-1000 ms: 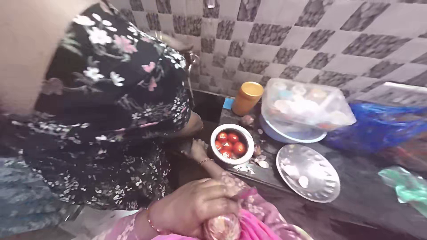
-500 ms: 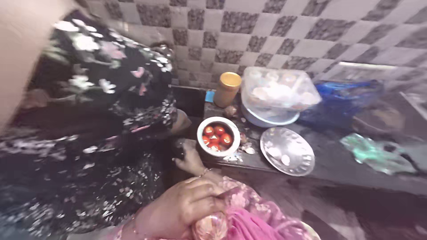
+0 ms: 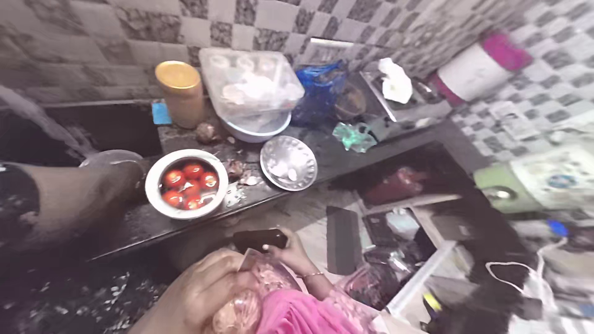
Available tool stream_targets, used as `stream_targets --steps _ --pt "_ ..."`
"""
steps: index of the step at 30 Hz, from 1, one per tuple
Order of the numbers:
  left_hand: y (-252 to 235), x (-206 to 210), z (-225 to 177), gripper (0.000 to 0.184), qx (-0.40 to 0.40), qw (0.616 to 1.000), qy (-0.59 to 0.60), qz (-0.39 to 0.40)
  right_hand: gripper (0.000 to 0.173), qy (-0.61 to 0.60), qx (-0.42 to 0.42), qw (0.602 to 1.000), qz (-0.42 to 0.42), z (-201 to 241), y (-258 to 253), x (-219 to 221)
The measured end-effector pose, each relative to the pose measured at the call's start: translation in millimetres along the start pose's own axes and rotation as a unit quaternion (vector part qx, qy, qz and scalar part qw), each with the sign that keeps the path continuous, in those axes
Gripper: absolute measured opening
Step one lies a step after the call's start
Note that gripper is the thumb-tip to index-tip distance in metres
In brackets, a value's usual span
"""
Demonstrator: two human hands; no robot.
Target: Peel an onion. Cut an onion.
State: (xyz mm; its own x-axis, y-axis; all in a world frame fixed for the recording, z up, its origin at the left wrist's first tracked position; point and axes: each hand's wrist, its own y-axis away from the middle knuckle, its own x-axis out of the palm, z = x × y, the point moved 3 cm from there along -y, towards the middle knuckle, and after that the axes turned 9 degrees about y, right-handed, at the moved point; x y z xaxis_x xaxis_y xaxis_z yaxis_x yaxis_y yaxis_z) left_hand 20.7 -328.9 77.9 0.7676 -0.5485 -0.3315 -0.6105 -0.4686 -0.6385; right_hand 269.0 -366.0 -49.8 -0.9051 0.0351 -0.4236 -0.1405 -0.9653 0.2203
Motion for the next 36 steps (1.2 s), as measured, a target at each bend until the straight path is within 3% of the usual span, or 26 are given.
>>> stream_targets --steps 5,9,12,16,24,27,32,36 --pt "-27.3 11.9 23.1 0.03 -0.008 1.0 -0.006 -0.005 0.049 -0.064 0.062 0.959 -0.268 -50.7 -5.3 -117.2" --pt "-55.8 22.0 45.7 0.035 -0.024 0.999 -0.032 -0.001 0.055 -0.083 0.084 0.927 -0.355 -60.1 -43.3 -201.4" --pt "-81.9 38.2 65.1 0.036 -0.038 0.997 -0.067 -0.015 0.062 -0.038 0.092 0.936 -0.339 -56.5 -84.1 -257.3" --pt "-116.4 60.4 87.3 0.04 -0.069 0.991 -0.107 -0.04 0.057 0.005 0.126 0.951 -0.283 -62.9 -145.0 -305.3" --pt "-156.4 91.3 98.2 0.043 -0.114 0.978 -0.151 -0.087 0.045 -0.038 0.158 0.975 -0.153 -86.0 -219.0 -319.9" --pt "-161.1 99.7 103.7 0.043 -0.127 0.975 -0.151 -0.098 0.046 -0.033 0.15 0.981 -0.12 -93.6 -231.0 -319.6" --pt "-169.9 112.1 112.0 0.043 -0.138 0.975 -0.145 -0.1 0.066 -0.058 0.117 0.989 -0.074 -92.3 -223.0 -327.5" --pt "-170.4 113.6 107.7 0.043 -0.167 0.968 -0.149 -0.112 0.036 -0.184 0.09 0.976 -0.079 -90.4 -210.4 -332.7"
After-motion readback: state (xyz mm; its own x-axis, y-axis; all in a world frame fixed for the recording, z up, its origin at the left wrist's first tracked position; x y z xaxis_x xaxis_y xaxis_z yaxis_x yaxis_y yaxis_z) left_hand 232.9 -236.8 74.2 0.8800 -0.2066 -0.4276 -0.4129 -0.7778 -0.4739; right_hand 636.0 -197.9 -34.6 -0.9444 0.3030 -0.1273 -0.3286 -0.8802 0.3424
